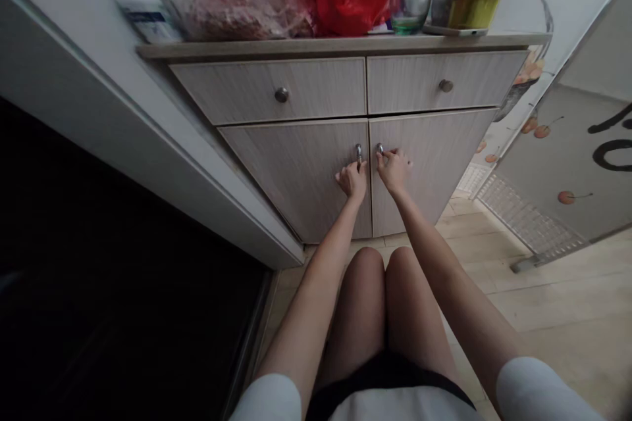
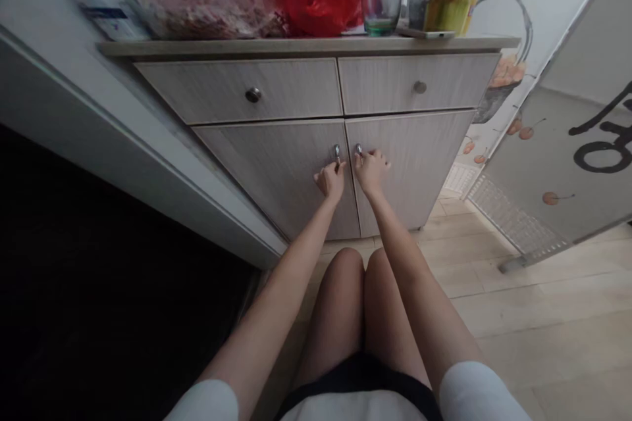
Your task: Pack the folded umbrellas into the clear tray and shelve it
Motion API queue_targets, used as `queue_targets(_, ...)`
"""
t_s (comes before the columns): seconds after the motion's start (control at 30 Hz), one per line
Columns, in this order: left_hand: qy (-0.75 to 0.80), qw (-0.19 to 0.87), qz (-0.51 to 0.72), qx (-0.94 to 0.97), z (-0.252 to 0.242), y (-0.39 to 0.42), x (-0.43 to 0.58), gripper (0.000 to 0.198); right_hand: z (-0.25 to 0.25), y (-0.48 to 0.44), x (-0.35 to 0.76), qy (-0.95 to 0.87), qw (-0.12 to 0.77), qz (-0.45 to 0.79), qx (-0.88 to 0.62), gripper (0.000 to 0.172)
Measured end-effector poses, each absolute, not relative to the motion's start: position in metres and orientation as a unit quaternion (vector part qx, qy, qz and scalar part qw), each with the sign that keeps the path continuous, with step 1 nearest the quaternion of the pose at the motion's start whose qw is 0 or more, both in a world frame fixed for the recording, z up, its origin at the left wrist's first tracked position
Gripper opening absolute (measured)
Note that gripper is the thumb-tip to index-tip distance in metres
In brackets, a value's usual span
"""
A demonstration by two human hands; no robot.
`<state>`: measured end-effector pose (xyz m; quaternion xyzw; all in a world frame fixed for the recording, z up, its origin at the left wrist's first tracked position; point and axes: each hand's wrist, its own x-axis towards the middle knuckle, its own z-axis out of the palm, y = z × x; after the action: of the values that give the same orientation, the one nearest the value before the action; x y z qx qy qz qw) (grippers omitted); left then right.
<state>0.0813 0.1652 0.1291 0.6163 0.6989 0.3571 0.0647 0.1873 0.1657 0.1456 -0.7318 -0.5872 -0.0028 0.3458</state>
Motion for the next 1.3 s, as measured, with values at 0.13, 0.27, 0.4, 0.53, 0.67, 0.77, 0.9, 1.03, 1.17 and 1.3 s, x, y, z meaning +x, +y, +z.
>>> queue_targets(0.13,0.705,0.064,0.335,0.621,0.132,0.175,0.082,0.035,0.147,0.175,0.184,-0.573,0.349,0.002,-0.741,0.043)
queue_targets(0.27,0.698,0.057,0.328,0.633,0.133,0.182,0.081,0.035,0.148,0.180,0.182,-0.567,0.362,0.004,-0.740,0.042)
queue_targets(0.4,0.693,0.056,0.329,0.639,0.133,0.185,0.080,0.034,0.144,0.188,0.181,-0.565,0.380,0.006,-0.732,0.044)
queue_targets(0.53,0.670,0.097,0.347,0.649,0.132,0.189,0.075,0.028,0.137,0.197,0.187,-0.572,0.412,0.032,-0.709,0.048)
queue_targets(0.67,0.628,0.164,0.433,0.626,0.120,0.179,0.065,0.027,0.125,0.186,0.193,-0.578,0.499,0.083,-0.640,0.056)
queue_targets(0.77,0.609,0.220,0.462,0.605,0.100,0.151,0.051,0.022,0.109,0.155,0.191,-0.596,0.496,0.127,-0.619,0.059)
queue_targets(0.9,0.606,0.340,0.393,0.603,0.073,0.104,0.031,0.048,0.091,0.104,0.189,-0.665,0.383,0.238,-0.596,0.070)
queue_targets(1.03,0.594,0.351,0.423,0.587,0.079,0.079,0.019,0.069,0.103,0.081,0.196,-0.617,0.404,0.325,-0.592,0.074)
queue_targets(1.17,0.570,0.363,0.485,0.556,0.120,0.084,0.021,0.076,0.140,0.085,0.204,-0.552,0.465,0.441,-0.534,0.073)
queue_targets(1.3,0.530,0.388,0.514,0.551,0.166,0.103,0.032,0.080,0.175,0.099,0.209,-0.538,0.497,0.475,-0.487,0.072)
